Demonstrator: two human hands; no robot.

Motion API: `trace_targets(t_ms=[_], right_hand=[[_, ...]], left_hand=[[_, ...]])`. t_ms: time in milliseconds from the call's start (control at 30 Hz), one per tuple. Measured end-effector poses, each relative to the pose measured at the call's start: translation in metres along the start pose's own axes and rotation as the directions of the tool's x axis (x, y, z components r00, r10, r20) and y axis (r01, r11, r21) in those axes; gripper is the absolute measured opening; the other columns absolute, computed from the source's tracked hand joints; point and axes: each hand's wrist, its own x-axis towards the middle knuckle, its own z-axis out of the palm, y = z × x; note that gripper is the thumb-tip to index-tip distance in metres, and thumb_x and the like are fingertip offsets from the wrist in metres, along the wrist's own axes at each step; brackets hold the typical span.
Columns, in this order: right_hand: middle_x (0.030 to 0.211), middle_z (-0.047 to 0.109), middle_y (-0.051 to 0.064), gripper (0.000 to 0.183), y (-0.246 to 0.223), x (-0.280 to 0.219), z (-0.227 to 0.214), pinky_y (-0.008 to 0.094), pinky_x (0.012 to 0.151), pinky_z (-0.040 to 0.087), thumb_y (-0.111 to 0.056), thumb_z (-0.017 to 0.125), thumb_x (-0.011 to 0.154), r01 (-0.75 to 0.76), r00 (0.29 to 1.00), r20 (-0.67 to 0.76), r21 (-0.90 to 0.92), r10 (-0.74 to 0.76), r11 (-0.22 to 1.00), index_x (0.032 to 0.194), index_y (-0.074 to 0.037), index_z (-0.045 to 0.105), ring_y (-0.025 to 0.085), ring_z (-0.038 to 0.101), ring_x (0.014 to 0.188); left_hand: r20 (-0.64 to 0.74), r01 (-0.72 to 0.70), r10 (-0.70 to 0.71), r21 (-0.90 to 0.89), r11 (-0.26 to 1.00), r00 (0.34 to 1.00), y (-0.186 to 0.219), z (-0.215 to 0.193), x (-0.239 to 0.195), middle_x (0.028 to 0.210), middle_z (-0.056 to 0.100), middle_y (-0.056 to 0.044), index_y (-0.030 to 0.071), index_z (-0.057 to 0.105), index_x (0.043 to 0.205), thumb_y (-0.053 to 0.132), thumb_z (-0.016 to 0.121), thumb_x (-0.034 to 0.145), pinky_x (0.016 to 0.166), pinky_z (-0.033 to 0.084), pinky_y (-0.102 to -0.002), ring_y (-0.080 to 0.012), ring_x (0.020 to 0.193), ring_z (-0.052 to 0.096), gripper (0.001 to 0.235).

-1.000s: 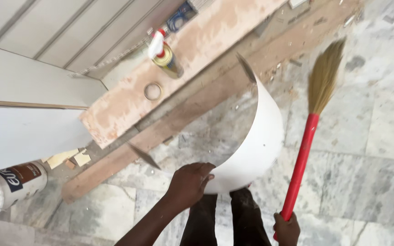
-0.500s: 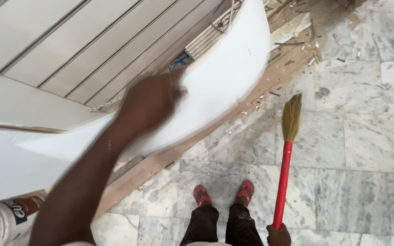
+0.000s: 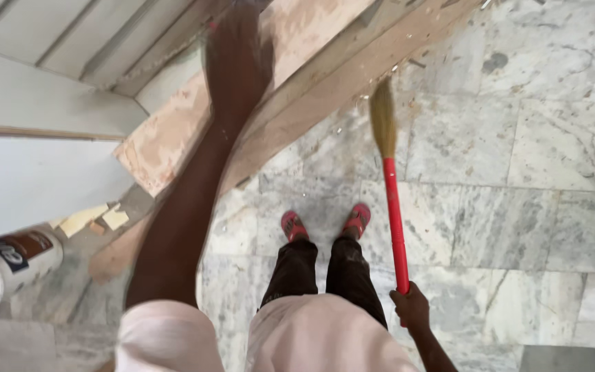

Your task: The person sweeps a tiled floor in a room under construction using a red broom. They move debris, including a white tile fragment and a wooden plank, while navigating around scattered construction materials and electrical wires.

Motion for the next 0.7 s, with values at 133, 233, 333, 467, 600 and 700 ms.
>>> trace_targets(t_ms=[133,233,333,467,600,700], right_hand=[[0.061,0.064,0.01,0.029,-0.006,-0.01,-0.023,0.041,0.049,0.051,-0.029,0.071,0.084,-0.012,0.994,0.096,-0.309,0.044,0.951,0.101,-0.006,0.064,0.025,0.061,0.045],[0.062,0.064,0.01,0.029,0.003,-0.013,-0.024,0.041,0.049,0.051,-0.03,0.071,0.084,0.022,0.986,0.16,-0.388,0.043,0.922,0.098,-0.006,0.064,0.024,0.062,0.047],[0.064,0.065,0.013,0.03,0.016,-0.004,-0.019,0.043,0.05,0.052,-0.03,0.072,0.083,0.031,0.978,0.202,-0.357,0.045,0.933,0.096,-0.004,0.063,0.025,0.063,0.05],[0.072,0.071,0.016,0.033,0.025,0.014,-0.019,0.049,0.062,0.054,-0.034,0.072,0.085,0.221,0.972,0.188,-0.519,-0.142,0.826,0.097,-0.005,0.061,0.034,0.069,0.065],[0.085,0.075,0.017,0.042,0.001,0.027,-0.041,0.052,0.074,0.056,-0.042,0.069,0.088,0.398,0.915,0.329,-0.642,-0.233,0.655,0.112,-0.009,0.057,0.039,0.073,0.083],[0.103,0.074,0.016,0.056,-0.043,0.038,-0.021,0.053,0.077,0.055,-0.041,0.07,0.085,0.589,0.799,0.502,-0.539,-0.332,0.602,0.131,-0.015,0.052,0.04,0.071,0.09]], left_hand=[[0.463,0.608,-0.452,-0.274,0.745,0.762,0.051,0.031,-0.252,0.112,0.068,-0.018,0.005,0.058,0.127,0.022,0.066,0.095,0.086,0.053,-0.047,-0.0354,0.103,0.067,0.037],[0.615,0.72,-0.573,0.011,0.693,0.542,0.081,0.026,-0.423,0.11,0.064,-0.018,0.01,0.058,0.117,0.024,0.074,0.086,0.082,0.053,-0.051,-0.0417,0.099,0.065,0.038],[0.743,0.718,-0.607,0.258,0.647,0.28,0.118,-0.01,-0.531,0.115,0.062,-0.02,0.011,0.058,0.12,0.027,0.074,0.085,0.086,0.053,-0.053,-0.0425,0.103,0.065,0.041],[0.813,0.711,-0.577,0.45,0.54,-0.076,0.135,-0.034,-0.554,0.119,0.062,-0.02,0.01,0.059,0.118,0.033,0.076,0.083,0.091,0.053,-0.05,-0.0399,0.11,0.065,0.045],[0.757,0.845,-0.643,0.262,0.465,0.119,0.15,-0.014,-0.54,0.11,0.07,-0.021,0.007,0.064,0.113,0.032,0.072,0.086,0.091,0.054,-0.048,-0.0404,0.107,0.068,0.038],[0.681,0.944,-0.702,0.048,0.327,0.209,0.191,0.016,-0.536,0.102,0.072,-0.019,0.006,0.064,0.112,0.038,0.07,0.091,0.087,0.055,-0.047,-0.0387,0.1,0.07,0.039]])
